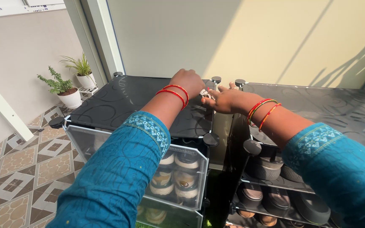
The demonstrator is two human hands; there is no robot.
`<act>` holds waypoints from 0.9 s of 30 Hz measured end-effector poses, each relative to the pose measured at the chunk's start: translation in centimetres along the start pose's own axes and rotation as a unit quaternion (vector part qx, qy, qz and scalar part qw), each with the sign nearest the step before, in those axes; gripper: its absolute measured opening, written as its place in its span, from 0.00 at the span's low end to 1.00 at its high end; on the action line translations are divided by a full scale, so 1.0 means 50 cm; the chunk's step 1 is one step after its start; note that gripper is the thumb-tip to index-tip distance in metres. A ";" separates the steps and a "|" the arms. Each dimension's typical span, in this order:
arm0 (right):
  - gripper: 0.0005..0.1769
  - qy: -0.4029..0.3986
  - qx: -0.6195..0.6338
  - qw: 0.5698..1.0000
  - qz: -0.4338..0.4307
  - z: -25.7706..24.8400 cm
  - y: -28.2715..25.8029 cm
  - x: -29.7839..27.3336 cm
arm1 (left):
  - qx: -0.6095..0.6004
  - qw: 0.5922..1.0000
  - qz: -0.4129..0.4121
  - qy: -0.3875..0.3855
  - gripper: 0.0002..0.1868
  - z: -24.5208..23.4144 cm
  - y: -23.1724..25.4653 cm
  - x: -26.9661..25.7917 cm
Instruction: The person sits on the floor and cleans a beige slip-on shoe with a red cloth, then places it back in a transparent shoe storage unit. The person then wipes the top and sides of the shoe storage units with the cloth.
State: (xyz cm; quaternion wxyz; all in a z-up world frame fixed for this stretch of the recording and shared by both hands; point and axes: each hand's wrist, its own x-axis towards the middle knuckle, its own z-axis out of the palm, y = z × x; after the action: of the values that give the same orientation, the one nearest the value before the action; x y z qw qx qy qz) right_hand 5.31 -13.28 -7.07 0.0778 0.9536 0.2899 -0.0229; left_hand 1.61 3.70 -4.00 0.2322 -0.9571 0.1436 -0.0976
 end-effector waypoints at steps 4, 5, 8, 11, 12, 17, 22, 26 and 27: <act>0.42 -0.092 0.072 0.993 -0.001 0.095 -0.013 0.138 | -0.199 0.975 -0.023 -0.097 0.22 0.130 -0.014 0.026; 0.42 -0.089 0.064 0.994 -0.004 0.116 -0.002 0.171 | -0.212 0.972 -0.021 -0.100 0.23 0.159 -0.022 0.046; 0.36 -0.013 -0.336 0.920 -0.199 0.154 0.048 0.256 | -0.270 0.955 -0.048 -0.111 0.24 0.232 -0.039 0.133; 0.37 -0.079 -0.279 0.951 -0.111 0.166 0.078 0.326 | -0.290 0.948 -0.095 -0.088 0.25 0.287 -0.020 0.232; 0.40 -0.060 -0.191 0.978 -0.054 0.165 0.080 0.344 | -0.248 0.964 -0.078 -0.057 0.26 0.303 -0.019 0.259; 0.50 -0.062 -0.004 0.995 0.077 0.136 0.063 0.377 | -0.200 0.977 -0.070 0.002 0.34 0.335 -0.025 0.314; 0.50 -0.144 -0.243 0.957 0.073 0.108 0.004 0.360 | -0.207 0.977 -0.045 -0.009 0.34 0.314 -0.076 0.268; 0.50 -0.147 -0.093 0.982 0.069 0.101 -0.081 0.400 | -0.151 0.986 -0.041 -0.052 0.22 0.324 -0.157 0.210; 0.50 -0.132 -0.060 0.987 0.066 0.102 -0.106 0.420 | -0.145 0.987 -0.043 -0.059 0.21 0.335 -0.185 0.194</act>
State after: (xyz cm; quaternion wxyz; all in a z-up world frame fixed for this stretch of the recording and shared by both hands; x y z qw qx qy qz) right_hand 19.81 1.75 -14.70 0.1737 0.9530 0.2141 -0.1257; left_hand 17.09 15.46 -13.11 0.0948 -0.9899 0.1012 -0.0293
